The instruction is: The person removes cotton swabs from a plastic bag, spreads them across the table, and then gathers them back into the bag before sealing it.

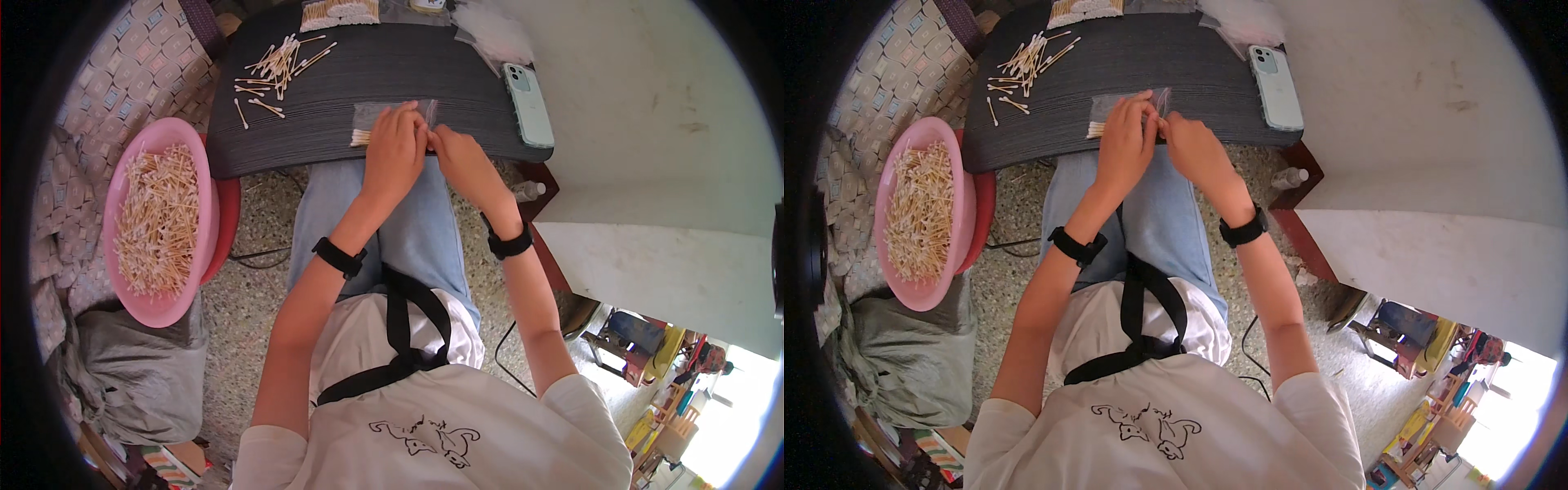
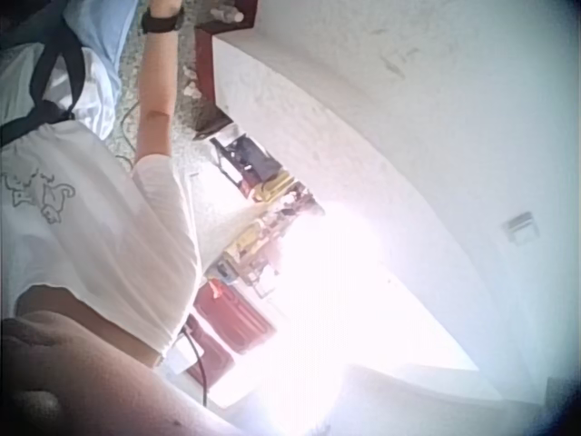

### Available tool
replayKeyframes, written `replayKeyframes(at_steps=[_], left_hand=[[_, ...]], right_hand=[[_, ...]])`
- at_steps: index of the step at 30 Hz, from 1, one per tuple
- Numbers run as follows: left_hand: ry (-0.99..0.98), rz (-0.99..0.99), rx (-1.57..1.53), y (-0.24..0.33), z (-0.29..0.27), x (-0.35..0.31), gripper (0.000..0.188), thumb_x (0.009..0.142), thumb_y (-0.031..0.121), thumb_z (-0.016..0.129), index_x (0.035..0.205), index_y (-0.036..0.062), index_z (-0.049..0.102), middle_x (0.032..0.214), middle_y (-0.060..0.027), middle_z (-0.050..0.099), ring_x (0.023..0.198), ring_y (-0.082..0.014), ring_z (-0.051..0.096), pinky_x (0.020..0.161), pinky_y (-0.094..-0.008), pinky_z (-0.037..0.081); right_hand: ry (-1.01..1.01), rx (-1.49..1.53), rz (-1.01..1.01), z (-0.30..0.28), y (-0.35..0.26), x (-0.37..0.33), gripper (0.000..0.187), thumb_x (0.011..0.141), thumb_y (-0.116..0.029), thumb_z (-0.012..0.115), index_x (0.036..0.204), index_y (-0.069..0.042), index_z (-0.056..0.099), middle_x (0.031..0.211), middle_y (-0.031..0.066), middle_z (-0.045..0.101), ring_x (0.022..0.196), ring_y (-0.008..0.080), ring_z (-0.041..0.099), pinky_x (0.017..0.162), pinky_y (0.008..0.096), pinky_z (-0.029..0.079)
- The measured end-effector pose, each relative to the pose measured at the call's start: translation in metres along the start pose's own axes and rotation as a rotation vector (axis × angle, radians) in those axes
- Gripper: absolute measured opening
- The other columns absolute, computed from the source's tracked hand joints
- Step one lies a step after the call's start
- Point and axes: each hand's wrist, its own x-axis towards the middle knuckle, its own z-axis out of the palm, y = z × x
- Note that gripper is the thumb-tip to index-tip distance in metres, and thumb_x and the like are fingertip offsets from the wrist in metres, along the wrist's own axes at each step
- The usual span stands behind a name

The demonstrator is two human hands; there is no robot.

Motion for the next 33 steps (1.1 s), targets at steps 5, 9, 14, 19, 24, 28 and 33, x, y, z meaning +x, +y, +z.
replayKeyframes(at_steps=[5,9,14,19,24,28,33], left_hand=[[-0.034,-0.002,-0.016,-0.003,-0.002,0.0,0.011,0.095,0.01,0.047,0.097,0.0001,0.049,0.116,-0.0204,0.057,0.117,-0.0364,0.051,0.104,-0.0475,0.033],[-0.029,0.028,-0.07,-0.009,-0.004,0.002,0.012,0.095,0.012,0.046,0.1,0.0012,0.049,0.117,-0.0197,0.057,0.119,-0.0353,0.05,0.103,-0.0466,0.036],[0.012,-0.102,-0.151,-0.017,-0.033,0.001,0.016,0.091,0.009,0.051,0.106,0.0024,0.051,0.118,-0.0179,0.057,0.115,-0.0339,0.052,0.095,-0.0431,0.043],[-0.011,-0.096,0.023,-0.024,-0.05,-0.005,0.017,0.086,0.005,0.055,0.103,0.0006,0.056,0.106,-0.0134,0.056,0.102,-0.0309,0.055,0.085,-0.0406,0.047],[-0.1,-0.065,0.04,-0.026,-0.049,-0.008,0.012,0.088,0.007,0.056,0.097,0.0,0.06,0.099,-0.0126,0.054,0.096,-0.0302,0.054,0.082,-0.0384,0.045],[-0.057,-0.027,0.034,-0.03,-0.049,-0.009,0.009,0.085,0.005,0.057,0.092,0.0002,0.06,0.094,-0.0115,0.053,0.093,-0.0294,0.054,0.078,-0.0388,0.047],[-0.063,-0.041,-0.011,-0.032,-0.048,-0.01,0.008,0.085,0.005,0.057,0.092,0.001,0.059,0.094,-0.012,0.054,0.093,-0.0301,0.055,0.079,-0.0388,0.046]], right_hand=[[-0.021,-0.103,-0.061,-0.001,0.005,0.016,0.027,0.097,-0.018,0.041,0.085,0.003,0.05,0.077,0.0265,0.059,0.076,0.0457,0.056,0.063,0.0509,0.042],[-0.07,-0.112,-0.086,-0.004,0.006,0.022,0.028,0.097,-0.019,0.041,0.085,0.004,0.05,0.078,0.0268,0.058,0.077,0.0454,0.056,0.064,0.0506,0.042],[-0.093,-0.041,-0.07,-0.007,0.013,0.022,0.029,0.098,-0.022,0.041,0.087,0.003,0.052,0.079,0.0258,0.059,0.078,0.0446,0.056,0.065,0.0483,0.042],[-0.127,-0.018,-0.028,-0.011,0.005,0.019,0.032,0.099,-0.025,0.041,0.088,0.002,0.053,0.079,0.0255,0.059,0.078,0.0446,0.055,0.066,0.0465,0.042],[-0.102,-0.041,0.024,-0.009,0.007,0.02,0.032,0.098,-0.026,0.042,0.088,0.002,0.053,0.079,0.0253,0.058,0.078,0.0447,0.055,0.065,0.0463,0.042],[-0.119,-0.033,-0.032,-0.008,0.004,0.021,0.031,0.098,-0.026,0.042,0.088,0.001,0.053,0.079,0.0244,0.059,0.078,0.044,0.056,0.065,0.0471,0.042],[-0.139,-0.007,-0.081,-0.005,0.001,0.024,0.029,0.098,-0.024,0.042,0.089,0.001,0.053,0.08,0.0228,0.061,0.078,0.0431,0.057,0.067,0.0474,0.043]])
